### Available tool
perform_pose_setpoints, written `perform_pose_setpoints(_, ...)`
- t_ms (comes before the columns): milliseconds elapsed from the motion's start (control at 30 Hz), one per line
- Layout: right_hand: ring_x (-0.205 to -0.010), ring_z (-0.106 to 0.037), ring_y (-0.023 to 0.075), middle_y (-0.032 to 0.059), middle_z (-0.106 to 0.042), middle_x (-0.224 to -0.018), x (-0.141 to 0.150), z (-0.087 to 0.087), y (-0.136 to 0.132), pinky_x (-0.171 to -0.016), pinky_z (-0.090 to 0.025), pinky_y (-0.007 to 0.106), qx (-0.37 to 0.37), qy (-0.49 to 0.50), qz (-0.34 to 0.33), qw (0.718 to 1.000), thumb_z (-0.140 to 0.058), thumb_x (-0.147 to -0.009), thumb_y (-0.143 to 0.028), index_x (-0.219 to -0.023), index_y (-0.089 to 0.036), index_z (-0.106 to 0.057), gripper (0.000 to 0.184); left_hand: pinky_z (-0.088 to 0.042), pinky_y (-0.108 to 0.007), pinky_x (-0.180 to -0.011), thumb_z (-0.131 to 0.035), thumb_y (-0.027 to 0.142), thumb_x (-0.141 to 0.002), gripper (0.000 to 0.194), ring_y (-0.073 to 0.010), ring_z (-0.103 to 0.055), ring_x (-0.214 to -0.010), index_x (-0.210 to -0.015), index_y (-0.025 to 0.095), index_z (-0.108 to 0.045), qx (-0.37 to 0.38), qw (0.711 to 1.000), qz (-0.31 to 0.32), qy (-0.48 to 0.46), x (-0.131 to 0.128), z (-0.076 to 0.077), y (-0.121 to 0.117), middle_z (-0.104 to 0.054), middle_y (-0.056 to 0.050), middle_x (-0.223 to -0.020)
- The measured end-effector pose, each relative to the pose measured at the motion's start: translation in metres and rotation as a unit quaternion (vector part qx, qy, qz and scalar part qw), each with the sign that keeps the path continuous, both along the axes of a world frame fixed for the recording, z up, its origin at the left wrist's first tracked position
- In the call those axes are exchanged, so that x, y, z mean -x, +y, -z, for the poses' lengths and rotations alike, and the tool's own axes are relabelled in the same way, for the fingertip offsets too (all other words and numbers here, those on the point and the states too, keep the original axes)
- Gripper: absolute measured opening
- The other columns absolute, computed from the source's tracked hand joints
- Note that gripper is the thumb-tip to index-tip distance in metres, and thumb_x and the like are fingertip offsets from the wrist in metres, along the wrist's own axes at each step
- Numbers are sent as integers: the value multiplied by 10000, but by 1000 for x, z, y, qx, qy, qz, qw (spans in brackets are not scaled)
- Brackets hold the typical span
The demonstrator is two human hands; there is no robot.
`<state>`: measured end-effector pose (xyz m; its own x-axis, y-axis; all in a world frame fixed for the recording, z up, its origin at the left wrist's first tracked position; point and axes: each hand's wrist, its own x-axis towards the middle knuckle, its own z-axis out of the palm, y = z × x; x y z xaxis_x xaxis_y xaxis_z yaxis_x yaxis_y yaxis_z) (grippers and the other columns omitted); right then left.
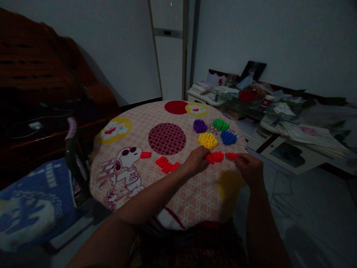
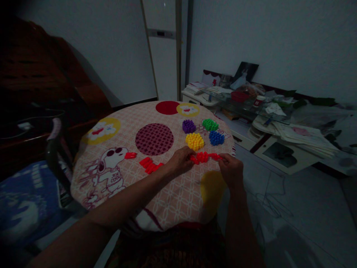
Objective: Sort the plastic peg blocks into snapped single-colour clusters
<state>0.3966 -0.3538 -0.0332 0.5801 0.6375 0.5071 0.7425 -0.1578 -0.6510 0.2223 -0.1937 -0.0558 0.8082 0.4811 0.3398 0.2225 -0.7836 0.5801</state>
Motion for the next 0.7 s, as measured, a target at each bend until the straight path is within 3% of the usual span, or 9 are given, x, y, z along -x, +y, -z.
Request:
perform_pose_setpoints(133, -526, -617, 175, 48, -714, -638, -1, 1, 0, -560, -501, 286, 2, -5, -4, 1000, -614, -739, -382, -786, -175, -772, 265, -472, -280, -742, -636, 96, -726, 339, -175, -600, -829, -1061, 143, -666, 42, 999, -16, -2, -8, 0, -4, -666, -66, -949)
perform_pose_setpoints(300, -557, -649, 183, 62, -745, -692, -3, 2, -1, -586, -519, 289, 4, -21, -19, 1000, -592, -756, -357, -798, -178, -775, 260, -468, -257, -689, -664, 165, -760, 342, -152, -603, -764, -1100, 162, -624, 110, 994, -15, -7, -12, 5, -9, -677, -39, -909)
perform_pose_setpoints(500, -713, -718, 209, 83, -786, -840, -6, 7, -3, -677, -542, 298, 34, -49, -80, 995, -555, -781, -306, -838, -198, -786, 261, -471, -260, -697, -637, 102, -734, 403, -150, -599, -739, -1134, 147, -616, 111, 994, -20, -12, -12, 7, -9, -679, -39, -871)
perform_pose_setpoints(700, -627, -669, 181, 62, -753, -730, 1, 12, 8, -627, -490, 272, 98, -65, -127, 985, -542, -765, -265, -831, -192, -782, 259, -487, -267, -723, -628, 86, -715, 422, -161, -620, -783, -1130, 163, -620, 106, 994, -33, -8, -14, 14, -7, -692, -43, -912)
